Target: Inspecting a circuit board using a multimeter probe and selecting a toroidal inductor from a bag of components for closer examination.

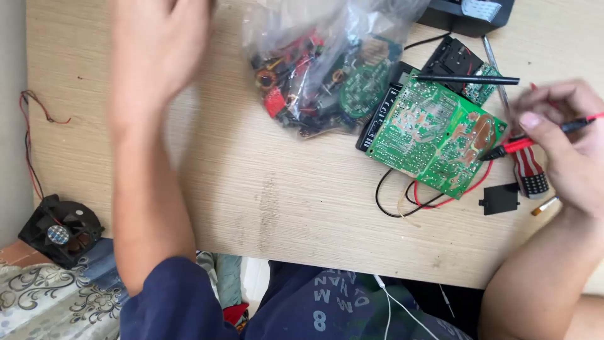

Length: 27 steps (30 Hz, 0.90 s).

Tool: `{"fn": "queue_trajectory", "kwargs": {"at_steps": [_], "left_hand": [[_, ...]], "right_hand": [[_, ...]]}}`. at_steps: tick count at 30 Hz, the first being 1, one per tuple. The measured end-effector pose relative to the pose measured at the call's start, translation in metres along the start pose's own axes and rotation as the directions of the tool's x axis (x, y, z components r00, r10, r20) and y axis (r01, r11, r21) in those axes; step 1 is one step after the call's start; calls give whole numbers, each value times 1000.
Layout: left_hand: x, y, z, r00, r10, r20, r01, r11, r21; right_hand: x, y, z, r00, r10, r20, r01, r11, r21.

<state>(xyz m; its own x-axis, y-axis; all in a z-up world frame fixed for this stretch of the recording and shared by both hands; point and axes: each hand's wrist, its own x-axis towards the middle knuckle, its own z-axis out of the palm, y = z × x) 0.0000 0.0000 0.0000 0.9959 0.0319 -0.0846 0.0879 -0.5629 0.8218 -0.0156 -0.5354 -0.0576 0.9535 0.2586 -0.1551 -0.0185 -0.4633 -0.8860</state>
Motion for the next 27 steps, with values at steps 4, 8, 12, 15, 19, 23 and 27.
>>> {"fn": "queue_trajectory", "kwargs": {"at_steps": [4, 8, 12, 15, 19, 23, 27], "left_hand": [[-9, 25, -16, 679, -648, 345, 621, 758, 202], [4, -18, 22, 903, -204, 379, 245, 967, -65], [8, -48, 56, 975, 220, -18, -219, 957, -189], [14, -45, 71, 990, 125, -70, -142, 789, -597], [27, -69, 110, 925, 206, -320, -377, 379, -845], [30, -81, 118, 940, 209, -270, -296, 107, -949], [32, -52, 101, 999, -7, -38, -37, 157, -987]], "right_hand": [[12, -76, 49, 976, -203, 83, 213, 966, -144], [18, -111, 70, 963, -43, 266, 152, 903, -403], [13, -124, 57, 958, 100, 270, 49, 867, -496], [4, -119, 40, 953, 250, 174, -95, 787, -610], [-10, -83, -4, 963, 71, 259, 102, 794, -599], [-32, 43, -99, 937, 65, 344, 84, 912, -402], [-74, 191, -202, 907, 164, 387, -5, 925, -380]]}}
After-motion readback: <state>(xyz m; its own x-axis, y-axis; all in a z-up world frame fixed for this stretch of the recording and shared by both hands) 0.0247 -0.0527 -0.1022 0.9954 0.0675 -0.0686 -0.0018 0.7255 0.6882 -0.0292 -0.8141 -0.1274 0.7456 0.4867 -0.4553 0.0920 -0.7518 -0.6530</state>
